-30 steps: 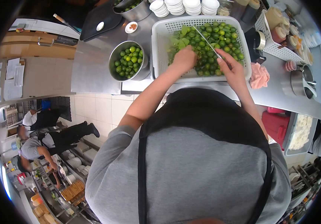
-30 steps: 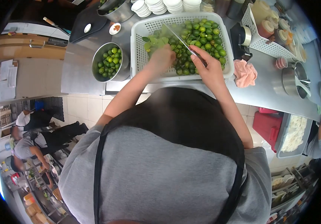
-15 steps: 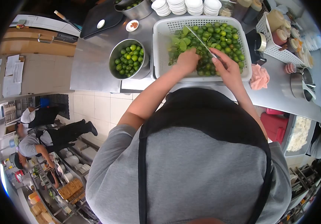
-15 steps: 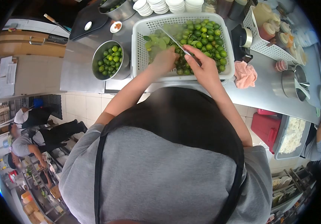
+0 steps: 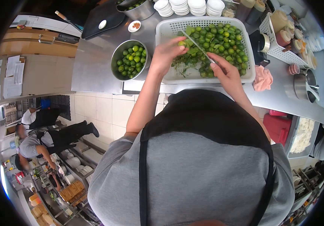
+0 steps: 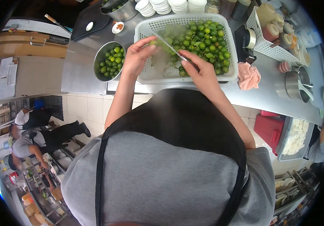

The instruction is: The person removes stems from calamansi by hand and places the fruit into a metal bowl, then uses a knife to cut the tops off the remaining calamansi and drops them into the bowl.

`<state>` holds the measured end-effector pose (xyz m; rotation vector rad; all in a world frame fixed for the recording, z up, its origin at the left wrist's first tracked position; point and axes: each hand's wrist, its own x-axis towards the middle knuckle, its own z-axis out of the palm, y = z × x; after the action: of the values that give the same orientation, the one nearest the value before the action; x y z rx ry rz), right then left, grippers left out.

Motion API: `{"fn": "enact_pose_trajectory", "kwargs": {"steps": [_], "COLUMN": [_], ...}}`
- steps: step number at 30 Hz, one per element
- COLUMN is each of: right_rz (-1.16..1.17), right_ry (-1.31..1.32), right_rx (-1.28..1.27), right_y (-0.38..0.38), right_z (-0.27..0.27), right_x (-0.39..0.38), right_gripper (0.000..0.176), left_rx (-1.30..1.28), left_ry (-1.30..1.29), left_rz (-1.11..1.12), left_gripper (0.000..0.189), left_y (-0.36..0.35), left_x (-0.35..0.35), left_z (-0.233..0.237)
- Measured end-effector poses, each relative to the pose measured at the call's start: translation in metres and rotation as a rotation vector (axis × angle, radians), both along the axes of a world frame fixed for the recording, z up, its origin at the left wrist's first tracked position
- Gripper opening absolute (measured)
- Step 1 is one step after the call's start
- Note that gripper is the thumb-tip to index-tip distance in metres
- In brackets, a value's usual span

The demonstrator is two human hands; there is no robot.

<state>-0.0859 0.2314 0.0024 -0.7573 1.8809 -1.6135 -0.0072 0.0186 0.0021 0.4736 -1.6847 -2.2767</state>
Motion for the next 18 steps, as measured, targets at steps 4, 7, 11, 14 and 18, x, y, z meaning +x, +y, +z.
{"fn": "enact_pose_trajectory", "kwargs": {"steps": [4,7,11,14,18], "right_rz": [0.063,0.078,0.046,0.002,-0.033], "right_ry": [0.033,0.051,0.114,0.199,0.107], "right_rx": [-0.100,-0.055,-0.054,-0.046,0.047], "right_y": [-0.003,-0.003,-0.004,-0.009,-0.010], "right_z": [0.003,0.004,0.004,0.002,0.012], "right_x": [0.008,0.009,0.008,0.004,-0.001], "right_gripper": [0.033,0.033,0.033,0.033,0.032], "left_rx": [-0.007,-0.031,-0.006,-0.200,-0.118], "left_ry": [0.112,0.128,0.143,0.070,0.078], "left_rz": [0.145,0.145,0.176,0.146,0.058], "left_gripper": [0.025,0.020,0.018,0.019,0.023], "left_y": [0.004,0.004,0.010,0.022,0.031], "left_x": [-0.001,-0.001,-0.002,-0.002,-0.004], "left_z": [-0.001,0.001,0.003,0.003,0.011]}}
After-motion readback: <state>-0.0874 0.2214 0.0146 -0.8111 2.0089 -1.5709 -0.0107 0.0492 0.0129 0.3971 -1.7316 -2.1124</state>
